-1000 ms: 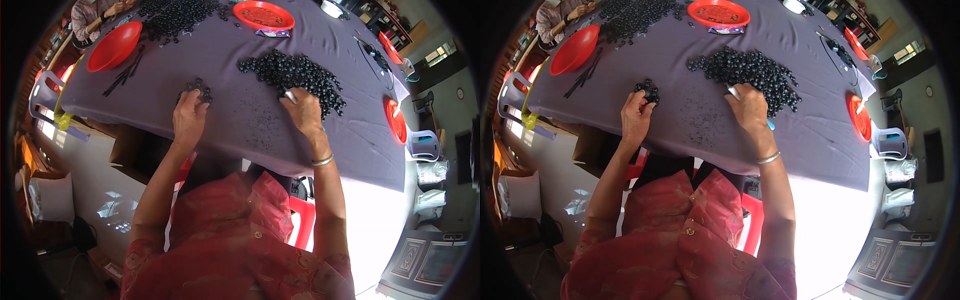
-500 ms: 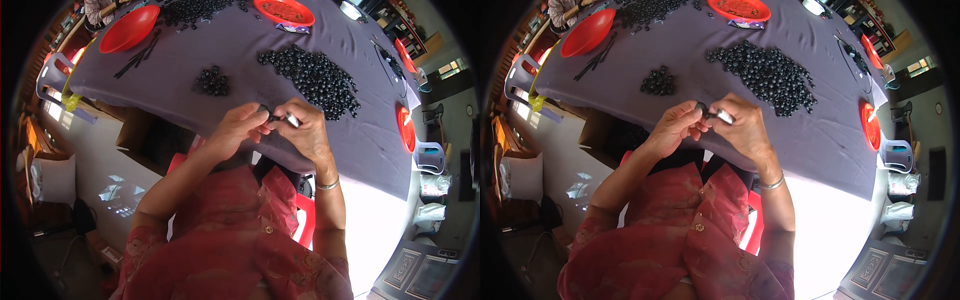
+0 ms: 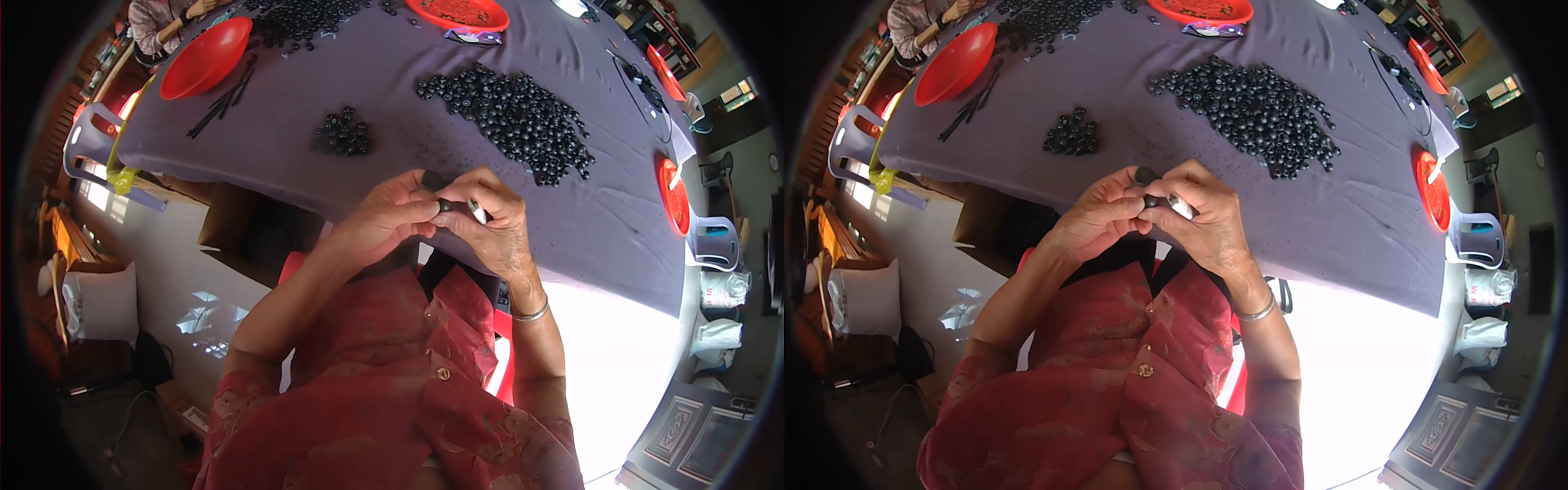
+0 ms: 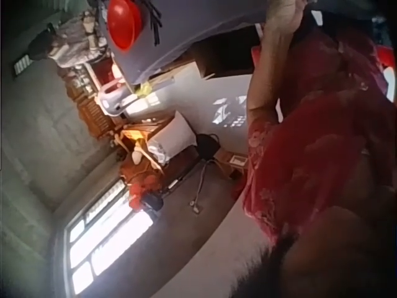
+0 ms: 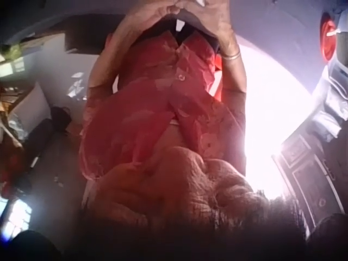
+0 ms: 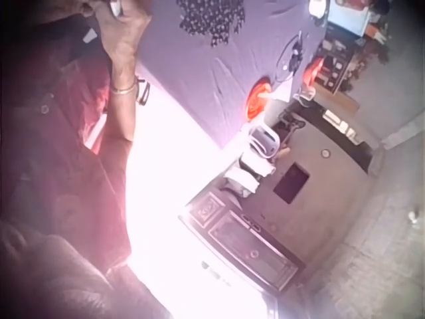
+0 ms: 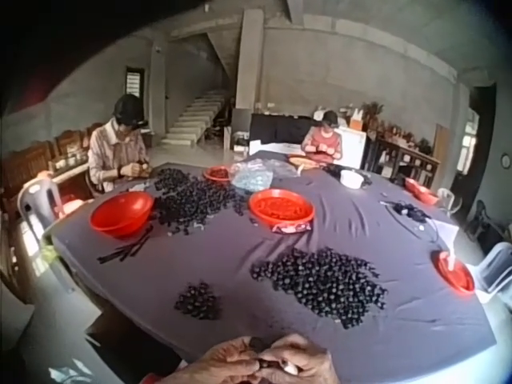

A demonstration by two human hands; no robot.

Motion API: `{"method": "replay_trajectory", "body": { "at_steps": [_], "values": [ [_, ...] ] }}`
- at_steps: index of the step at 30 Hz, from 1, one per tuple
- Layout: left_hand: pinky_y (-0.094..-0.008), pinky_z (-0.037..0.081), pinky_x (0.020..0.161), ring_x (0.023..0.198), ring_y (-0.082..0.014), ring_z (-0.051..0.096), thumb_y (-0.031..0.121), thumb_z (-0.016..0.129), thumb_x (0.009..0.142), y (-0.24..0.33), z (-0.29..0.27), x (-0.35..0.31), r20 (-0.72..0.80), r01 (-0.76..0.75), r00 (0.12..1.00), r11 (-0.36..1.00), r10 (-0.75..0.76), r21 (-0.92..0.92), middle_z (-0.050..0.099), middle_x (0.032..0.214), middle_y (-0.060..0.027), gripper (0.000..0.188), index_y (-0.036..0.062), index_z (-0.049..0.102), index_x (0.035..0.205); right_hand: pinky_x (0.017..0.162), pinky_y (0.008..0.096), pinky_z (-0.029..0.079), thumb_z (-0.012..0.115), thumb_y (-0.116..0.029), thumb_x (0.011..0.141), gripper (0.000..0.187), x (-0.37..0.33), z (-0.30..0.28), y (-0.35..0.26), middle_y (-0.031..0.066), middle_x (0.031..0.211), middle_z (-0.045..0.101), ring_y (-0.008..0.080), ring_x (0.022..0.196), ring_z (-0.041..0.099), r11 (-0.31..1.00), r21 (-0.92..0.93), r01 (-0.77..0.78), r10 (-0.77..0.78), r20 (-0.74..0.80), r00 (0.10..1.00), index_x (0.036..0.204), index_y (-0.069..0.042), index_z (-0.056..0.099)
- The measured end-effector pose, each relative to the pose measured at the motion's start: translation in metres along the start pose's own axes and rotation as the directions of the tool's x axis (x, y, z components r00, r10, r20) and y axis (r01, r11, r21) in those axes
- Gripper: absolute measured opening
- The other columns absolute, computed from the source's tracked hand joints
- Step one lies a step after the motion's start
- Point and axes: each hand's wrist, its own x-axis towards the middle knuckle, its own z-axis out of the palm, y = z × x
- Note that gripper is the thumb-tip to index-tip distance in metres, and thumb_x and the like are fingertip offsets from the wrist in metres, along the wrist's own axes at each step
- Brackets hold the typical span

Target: Manually inspecting and sorting small black plastic beads on a table.

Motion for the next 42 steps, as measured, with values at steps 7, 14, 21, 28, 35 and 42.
{"method": "replay_trajectory", "body": {
  "at_steps": [7, 14, 21, 28, 35, 42],
  "values": [
    [-0.0249, 0.048, 0.072, 0.081, -0.0086, 0.058, 0.006, 0.061, 0.088, -0.016, -0.006, 0.005, 0.05, -0.027, 0.998, 0.991, 0.033, -0.131, 0.062, 0.094, -0.0009, 0.017, 0.0088, 0.053, 0.103, 0.065, 0.026, 0.053, 0.074, 0.006, 0.068, 0.025, 0.0, 0.001, -0.009, 0.0054, 0.086, 0.059, 0.0145, 0.075, 0.062, 0.994, -0.104, 0.016, -0.02, -0.032, 0.999, 0.091, -0.001, 0.067],
    [-0.0252, 0.049, 0.071, 0.084, -0.0092, 0.059, 0.008, 0.061, 0.088, -0.005, -0.007, 0.003, 0.134, -0.065, 0.988, 0.993, 0.078, -0.102, 0.061, 0.096, -0.0015, 0.019, 0.0089, 0.053, 0.105, 0.068, 0.025, 0.048, 0.076, 0.003, 0.07, 0.023, 0.001, 0.006, -0.007, 0.0038, 0.087, 0.059, 0.0127, 0.078, 0.058, 0.989, 0.143, -0.041, 0.042, -0.005, 0.999, 0.091, -0.003, 0.068],
    [-0.0259, 0.05, 0.072, 0.085, -0.0107, 0.06, 0.011, 0.062, 0.088, -0.01, -0.002, 0.002, 0.121, -0.019, 0.992, 0.977, 0.046, -0.214, 0.061, 0.097, -0.0023, 0.019, 0.0094, 0.054, 0.105, 0.066, 0.0254, 0.048, 0.078, 0.002, 0.069, 0.025, 0.0, 0.004, -0.011, 0.0038, 0.087, 0.059, 0.0122, 0.078, 0.058, 0.996, -0.065, 0.063, -0.067, -0.055, 0.996, 0.09, -0.003, 0.067],
    [-0.0271, 0.052, 0.072, 0.082, -0.0138, 0.062, 0.011, 0.062, 0.088, -0.009, -0.002, 0.001, 0.168, -0.021, 0.984, 0.978, 0.056, -0.206, 0.062, 0.094, -0.0046, 0.018, 0.0069, 0.053, 0.103, 0.065, 0.0243, 0.052, 0.077, 0.002, 0.07, 0.022, -0.003, 0.004, -0.013, 0.0057, 0.088, 0.058, 0.0128, 0.075, 0.061, 0.998, 0.018, 0.052, -0.052, -0.025, 0.998, 0.089, -0.001, 0.066],
    [-0.0307, 0.05, 0.074, 0.082, -0.0139, 0.058, 0.007, 0.061, 0.088, -0.005, -0.002, 0.001, 0.162, 0.048, 0.987, 0.977, -0.014, -0.208, 0.058, 0.089, -0.0025, 0.015, 0.0077, 0.05, 0.099, 0.063, 0.0265, 0.056, 0.067, 0.003, 0.081, 0.006, -0.001, 0.005, -0.013, 0.0079, 0.085, 0.056, 0.0151, 0.07, 0.064, 0.919, 0.379, -0.113, 0.114, 0.02, 0.993, 0.086, 0.004, 0.064],
    [-0.0302, 0.049, 0.074, 0.082, -0.0144, 0.057, 0.008, 0.061, 0.088, -0.008, -0.001, 0.002, 0.151, 0.05, 0.988, 0.971, -0.014, -0.235, 0.058, 0.09, -0.0034, 0.016, 0.0079, 0.05, 0.099, 0.064, 0.0226, 0.046, 0.064, -0.001, 0.085, 0.004, 0.002, -0.001, -0.011, 0.003, 0.079, 0.058, 0.0091, 0.071, 0.057, 0.887, 0.397, -0.237, 0.242, 0.039, 0.97, 0.088, 0.001, 0.066]
  ]
}}
